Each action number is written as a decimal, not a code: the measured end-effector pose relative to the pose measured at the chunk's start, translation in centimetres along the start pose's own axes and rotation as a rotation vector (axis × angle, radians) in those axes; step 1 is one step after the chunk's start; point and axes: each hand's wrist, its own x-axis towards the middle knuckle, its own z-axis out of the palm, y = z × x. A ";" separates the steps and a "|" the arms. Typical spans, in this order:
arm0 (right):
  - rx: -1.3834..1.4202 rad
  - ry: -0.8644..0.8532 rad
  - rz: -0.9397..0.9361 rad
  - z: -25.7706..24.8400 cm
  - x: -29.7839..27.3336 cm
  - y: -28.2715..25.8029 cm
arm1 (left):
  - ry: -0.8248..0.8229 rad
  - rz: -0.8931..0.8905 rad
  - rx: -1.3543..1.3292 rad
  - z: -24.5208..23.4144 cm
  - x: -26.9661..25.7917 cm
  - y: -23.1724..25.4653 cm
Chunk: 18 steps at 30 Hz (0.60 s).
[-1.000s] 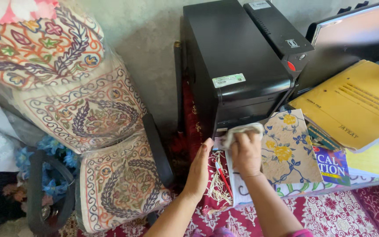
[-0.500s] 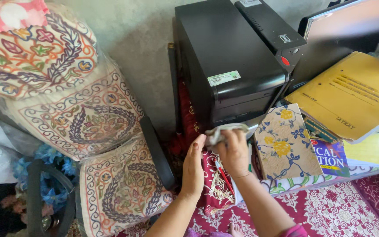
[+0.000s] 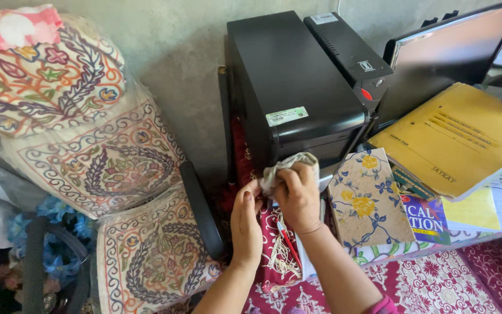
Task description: The person wipes the top, sides, and front of a computer tower and a UPS unit with a cloth, moving the cloth across the surfaces to remove dust.
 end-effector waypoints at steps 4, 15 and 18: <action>-0.071 0.298 0.229 -4.7 3.1 5.3 | 0.015 -0.003 0.066 0.5 0.0 1.3; 0.014 0.035 -0.208 -2.1 3.8 -0.3 | 0.098 0.148 -0.052 2.2 1.1 4.5; -0.107 0.176 -0.058 -5.6 5.1 3.8 | 0.095 0.164 -0.029 2.4 1.0 5.2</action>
